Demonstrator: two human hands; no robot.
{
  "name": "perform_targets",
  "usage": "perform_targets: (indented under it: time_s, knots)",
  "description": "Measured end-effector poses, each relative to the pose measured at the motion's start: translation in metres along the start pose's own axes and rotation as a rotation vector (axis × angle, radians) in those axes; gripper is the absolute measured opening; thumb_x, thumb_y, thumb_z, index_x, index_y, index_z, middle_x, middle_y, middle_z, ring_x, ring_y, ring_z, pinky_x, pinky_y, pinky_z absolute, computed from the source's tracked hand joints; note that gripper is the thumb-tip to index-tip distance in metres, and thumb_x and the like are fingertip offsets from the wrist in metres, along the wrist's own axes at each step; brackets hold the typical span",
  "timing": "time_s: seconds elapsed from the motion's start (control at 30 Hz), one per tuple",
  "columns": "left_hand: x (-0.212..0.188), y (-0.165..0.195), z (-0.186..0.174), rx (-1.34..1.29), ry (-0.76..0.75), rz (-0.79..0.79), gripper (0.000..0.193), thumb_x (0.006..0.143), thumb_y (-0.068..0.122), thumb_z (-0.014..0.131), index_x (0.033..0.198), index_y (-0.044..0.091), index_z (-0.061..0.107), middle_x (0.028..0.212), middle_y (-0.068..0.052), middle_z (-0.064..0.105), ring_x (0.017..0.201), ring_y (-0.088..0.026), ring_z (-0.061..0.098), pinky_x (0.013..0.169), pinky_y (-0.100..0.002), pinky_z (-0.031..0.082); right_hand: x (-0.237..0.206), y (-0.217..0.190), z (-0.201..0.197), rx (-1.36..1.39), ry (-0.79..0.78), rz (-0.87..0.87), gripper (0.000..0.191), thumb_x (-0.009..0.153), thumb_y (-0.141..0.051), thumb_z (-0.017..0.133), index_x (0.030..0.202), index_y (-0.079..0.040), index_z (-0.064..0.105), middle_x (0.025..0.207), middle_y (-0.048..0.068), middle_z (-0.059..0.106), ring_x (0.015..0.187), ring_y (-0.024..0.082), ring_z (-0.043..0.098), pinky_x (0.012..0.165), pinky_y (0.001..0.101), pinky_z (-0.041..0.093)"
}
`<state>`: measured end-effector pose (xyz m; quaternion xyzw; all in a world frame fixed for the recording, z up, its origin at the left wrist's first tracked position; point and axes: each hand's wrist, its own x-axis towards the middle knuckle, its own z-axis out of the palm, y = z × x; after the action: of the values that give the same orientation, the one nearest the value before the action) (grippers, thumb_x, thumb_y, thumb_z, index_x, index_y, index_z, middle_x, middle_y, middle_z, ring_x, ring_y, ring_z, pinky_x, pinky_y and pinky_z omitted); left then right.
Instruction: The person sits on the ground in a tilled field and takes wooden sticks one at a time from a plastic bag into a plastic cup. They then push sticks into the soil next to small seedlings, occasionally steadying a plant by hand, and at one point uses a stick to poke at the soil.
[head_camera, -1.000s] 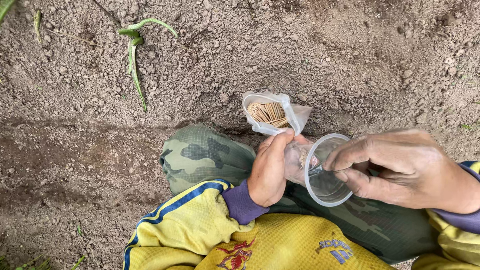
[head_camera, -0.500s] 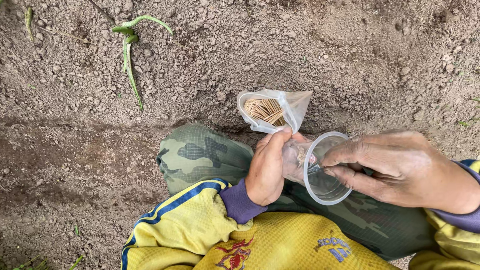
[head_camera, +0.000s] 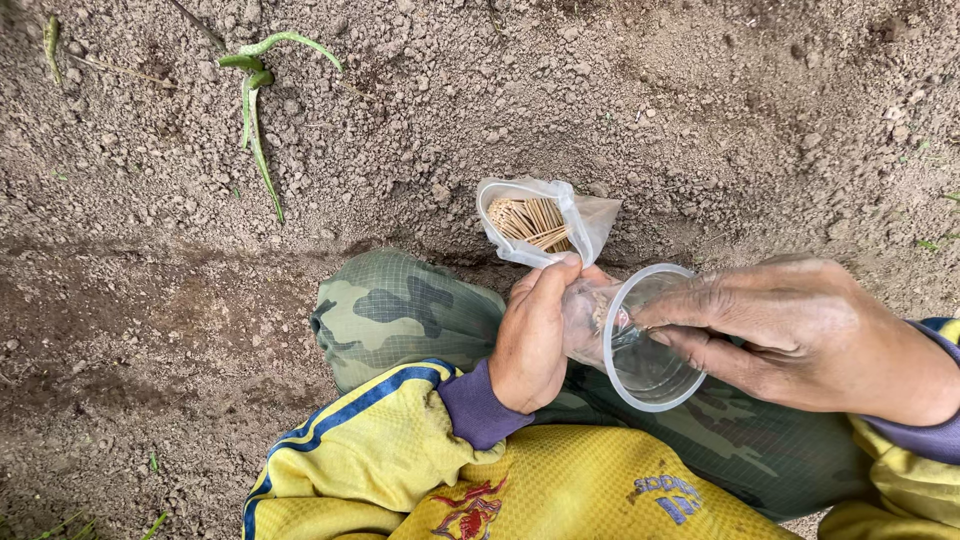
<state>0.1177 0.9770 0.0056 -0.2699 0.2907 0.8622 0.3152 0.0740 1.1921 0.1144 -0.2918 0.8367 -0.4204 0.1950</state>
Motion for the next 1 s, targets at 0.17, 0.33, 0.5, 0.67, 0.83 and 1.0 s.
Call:
perform_targets:
  time_s: [0.17,0.33,0.5,0.67,0.83,1.0]
  knots:
    - [-0.001,0.000,0.000,0.009,-0.005,0.002,0.035,0.109,0.027,0.046,0.103,-0.003,0.063,0.095,-0.014,0.071,0.080,-0.020,0.069,0.075,-0.035,0.059,-0.001,0.001,0.001,-0.020,0.010,-0.030,0.034,0.084,-0.016,0.077,0.118,-0.013,0.075,0.104,0.006,0.079,0.087,0.023,0.079,0.073,0.0321,0.063]
    - [-0.001,0.000,0.000,0.005,0.003,-0.004,0.035,0.109,0.028,0.046,0.103,-0.003,0.063,0.094,-0.015,0.072,0.079,-0.020,0.070,0.074,-0.035,0.059,-0.003,0.002,0.002,-0.020,-0.006,-0.025,0.032,0.084,-0.016,0.077,0.116,-0.014,0.076,0.104,0.004,0.080,0.089,0.022,0.079,0.075,0.0322,0.063]
    - [-0.001,0.000,-0.001,-0.002,0.007,-0.020,0.035,0.108,0.028,0.046,0.101,-0.002,0.063,0.092,-0.014,0.071,0.076,-0.020,0.070,0.071,-0.036,0.059,-0.002,0.005,0.001,-0.002,-0.005,-0.024,0.032,0.084,-0.016,0.077,0.117,-0.014,0.077,0.106,0.003,0.080,0.089,0.021,0.079,0.075,0.0316,0.063]
    - [0.002,-0.001,0.000,-0.002,-0.009,0.017,0.035,0.109,0.027,0.045,0.102,-0.003,0.062,0.092,-0.015,0.071,0.077,-0.020,0.070,0.073,-0.035,0.059,-0.002,0.007,0.001,0.056,0.024,0.009,0.029,0.083,-0.013,0.077,0.112,-0.015,0.079,0.114,0.005,0.079,0.094,0.020,0.078,0.077,0.0299,0.065]
    - [-0.003,0.002,0.000,0.006,-0.006,-0.043,0.037,0.109,0.029,0.043,0.104,-0.003,0.062,0.092,-0.015,0.072,0.077,-0.020,0.070,0.069,-0.033,0.060,-0.004,0.007,0.003,0.073,-0.046,0.086,0.033,0.080,-0.012,0.078,0.113,-0.016,0.082,0.118,0.005,0.080,0.095,0.018,0.076,0.079,0.0292,0.061]
    - [-0.006,0.002,-0.003,0.015,0.013,-0.080,0.036,0.109,0.031,0.044,0.106,0.000,0.061,0.092,-0.012,0.071,0.073,-0.018,0.068,0.054,-0.032,0.058,-0.002,0.012,0.005,0.018,-0.054,0.018,0.032,0.079,-0.011,0.078,0.111,-0.013,0.080,0.115,0.006,0.079,0.100,0.021,0.080,0.082,0.0310,0.064]
